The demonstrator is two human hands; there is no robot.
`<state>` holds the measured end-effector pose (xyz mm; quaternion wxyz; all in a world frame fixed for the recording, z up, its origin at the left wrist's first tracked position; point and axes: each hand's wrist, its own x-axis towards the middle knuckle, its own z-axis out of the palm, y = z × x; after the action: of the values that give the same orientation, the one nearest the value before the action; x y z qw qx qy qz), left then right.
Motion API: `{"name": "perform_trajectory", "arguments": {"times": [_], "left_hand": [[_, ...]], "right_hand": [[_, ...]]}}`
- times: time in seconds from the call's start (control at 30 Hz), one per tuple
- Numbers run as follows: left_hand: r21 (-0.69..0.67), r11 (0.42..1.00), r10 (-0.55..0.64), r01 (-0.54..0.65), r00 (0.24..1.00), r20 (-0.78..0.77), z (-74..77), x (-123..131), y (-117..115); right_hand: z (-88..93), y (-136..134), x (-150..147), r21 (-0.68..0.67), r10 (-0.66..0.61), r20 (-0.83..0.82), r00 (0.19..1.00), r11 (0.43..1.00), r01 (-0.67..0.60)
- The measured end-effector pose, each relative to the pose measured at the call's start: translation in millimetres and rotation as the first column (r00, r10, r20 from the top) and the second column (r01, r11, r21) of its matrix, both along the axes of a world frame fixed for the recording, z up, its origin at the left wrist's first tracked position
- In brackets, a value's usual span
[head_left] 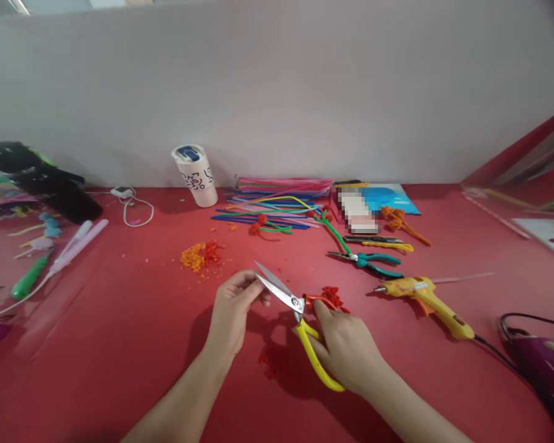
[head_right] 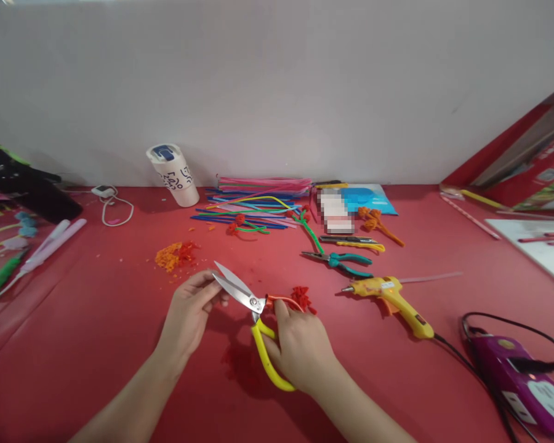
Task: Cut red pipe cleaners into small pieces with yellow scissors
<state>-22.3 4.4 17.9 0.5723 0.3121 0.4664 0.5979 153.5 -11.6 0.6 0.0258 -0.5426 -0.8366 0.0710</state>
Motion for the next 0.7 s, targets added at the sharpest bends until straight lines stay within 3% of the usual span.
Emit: {"name": "perform_trajectory", "arguments": {"times": [0.7], "left_hand": [[-0.027,0.999,0.029,-0.028,0.999,0.034,-0.6,0.2,0.6]], "right_hand": [[-5.7,-0.8,1.7,0.161,0.051,-0.013,0.999,0.986,-0.048]]}}
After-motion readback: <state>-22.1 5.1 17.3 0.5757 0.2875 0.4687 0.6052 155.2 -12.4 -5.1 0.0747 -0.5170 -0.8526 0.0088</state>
